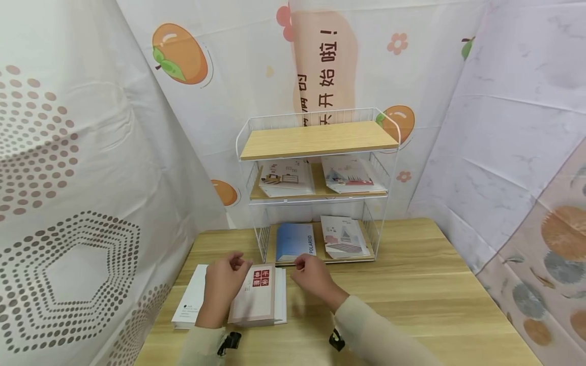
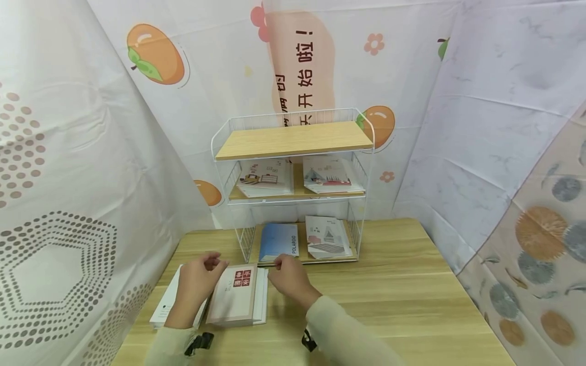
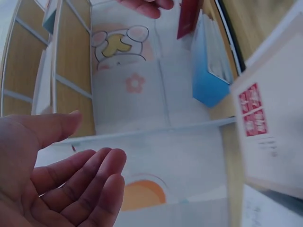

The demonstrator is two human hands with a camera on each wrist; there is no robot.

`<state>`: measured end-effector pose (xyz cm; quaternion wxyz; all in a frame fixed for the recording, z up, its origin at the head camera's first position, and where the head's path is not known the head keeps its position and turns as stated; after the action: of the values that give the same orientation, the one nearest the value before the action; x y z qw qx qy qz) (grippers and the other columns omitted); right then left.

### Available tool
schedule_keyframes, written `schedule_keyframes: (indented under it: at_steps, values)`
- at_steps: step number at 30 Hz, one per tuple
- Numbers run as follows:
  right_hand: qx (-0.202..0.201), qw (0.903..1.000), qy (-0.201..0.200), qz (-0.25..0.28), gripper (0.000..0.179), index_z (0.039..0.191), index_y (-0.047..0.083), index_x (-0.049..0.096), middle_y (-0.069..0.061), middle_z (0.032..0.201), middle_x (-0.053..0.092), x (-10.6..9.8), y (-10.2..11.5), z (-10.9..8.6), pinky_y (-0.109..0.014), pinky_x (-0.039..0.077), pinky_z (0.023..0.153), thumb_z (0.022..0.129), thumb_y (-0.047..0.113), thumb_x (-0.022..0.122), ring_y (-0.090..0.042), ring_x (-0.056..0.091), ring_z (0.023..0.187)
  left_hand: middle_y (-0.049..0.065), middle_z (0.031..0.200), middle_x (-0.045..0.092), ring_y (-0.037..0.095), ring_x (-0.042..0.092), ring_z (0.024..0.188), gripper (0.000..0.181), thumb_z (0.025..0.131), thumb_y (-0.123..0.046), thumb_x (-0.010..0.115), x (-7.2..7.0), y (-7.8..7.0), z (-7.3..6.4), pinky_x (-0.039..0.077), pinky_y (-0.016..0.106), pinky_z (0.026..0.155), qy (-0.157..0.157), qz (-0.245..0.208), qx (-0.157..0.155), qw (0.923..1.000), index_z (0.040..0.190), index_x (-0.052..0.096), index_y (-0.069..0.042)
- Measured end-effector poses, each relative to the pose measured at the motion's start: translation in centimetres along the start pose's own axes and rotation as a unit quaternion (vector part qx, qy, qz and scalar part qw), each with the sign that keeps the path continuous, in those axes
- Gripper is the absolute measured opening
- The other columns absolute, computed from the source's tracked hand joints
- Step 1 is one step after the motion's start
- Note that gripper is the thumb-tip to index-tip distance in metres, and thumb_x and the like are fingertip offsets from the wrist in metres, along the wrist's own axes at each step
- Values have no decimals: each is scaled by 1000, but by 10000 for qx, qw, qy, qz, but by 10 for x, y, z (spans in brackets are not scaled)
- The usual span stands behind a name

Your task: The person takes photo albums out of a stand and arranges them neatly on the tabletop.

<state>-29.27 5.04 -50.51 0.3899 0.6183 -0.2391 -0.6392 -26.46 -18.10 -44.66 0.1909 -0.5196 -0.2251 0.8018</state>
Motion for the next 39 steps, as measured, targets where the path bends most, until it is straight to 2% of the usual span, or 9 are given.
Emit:
schedule_keyframes:
  at_steps: [6, 10, 15, 21, 25, 28, 35, 39]
  values:
    - [-247, 9989, -270, -279, 25, 104, 10, 66, -2, 95, 66, -27, 17, 13, -29, 53, 69, 80, 19, 65, -17, 64, 84, -3, 93, 68, 14, 67, 83, 43, 83, -46, 70, -7, -18, 21, 55, 35, 69, 269, -501, 169, 9982, 113, 67, -15]
    - [-367, 9979, -332, -418, 30, 108, 9, 66, -5, 101, 66, -47, 30, 19, -31, 54, 72, 80, 19, 64, -20, 64, 88, -2, 99, 68, 16, 67, 89, 50, 81, -52, 70, -15, -28, 32, 56, 34, 70, 461, -901, 221, 9946, 116, 65, -17]
    - [-410, 9974, -411, -417, 30, 113, 11, 64, -5, 107, 64, -66, 43, 27, -33, 53, 76, 84, 20, 64, -21, 63, 94, 1, 107, 66, 17, 67, 93, 50, 81, -50, 71, -20, -37, 45, 57, 35, 69, 509, -917, 460, 9934, 118, 63, -16]
    - [-424, 9945, -932, -233, 30, 114, 16, 64, 3, 108, 63, -88, 55, 38, -30, 54, 74, 84, 19, 62, -17, 62, 95, 6, 117, 61, 20, 66, 98, 50, 83, -37, 72, -19, -53, 57, 58, 37, 76, 490, -835, 926, 9910, 124, 59, -11]
    - [-577, 9874, -1450, -242, 33, 115, 17, 62, 5, 109, 60, -105, 64, 46, -28, 54, 69, 82, 17, 61, -12, 62, 88, 7, 122, 58, 20, 66, 99, 57, 82, -34, 72, -18, -65, 68, 57, 39, 78, 528, -896, 915, 9904, 131, 54, -9]
    - [-740, 9832, -1639, -316, 41, 121, 14, 59, 1, 116, 56, -115, 69, 51, -27, 51, 66, 80, 15, 61, -10, 58, 80, 9, 126, 56, 19, 67, 98, 62, 82, -35, 71, -18, -74, 77, 57, 39, 77, 568, -1031, 875, 9892, 134, 50, -7]
    - [-1160, 9748, -1631, -980, 52, 132, 12, 52, -2, 131, 49, -124, 71, 61, -25, 45, 54, 81, 14, 59, -8, 51, 60, 9, 134, 53, 17, 66, 100, 72, 82, -29, 70, -16, -91, 97, 58, 33, 73, 937, -1674, 646, 9793, 142, 38, -4]
    - [-1129, 9733, -1473, -1348, 56, 138, 11, 46, -6, 143, 43, -126, 74, 65, -28, 45, 51, 83, 17, 57, -11, 48, 50, 10, 137, 50, 16, 65, 103, 74, 82, -27, 69, -14, -94, 107, 58, 34, 75, 1139, -1896, 447, 9742, 144, 34, -5]
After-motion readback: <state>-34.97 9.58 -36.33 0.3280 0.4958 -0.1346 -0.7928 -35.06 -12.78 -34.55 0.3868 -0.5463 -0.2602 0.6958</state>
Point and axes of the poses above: each hand's wrist, its own z-axis towards the middle knuckle, its own x-axis out of the palm, y = z × x, the point moved 2 cm from there along z, towards the middle knuckle
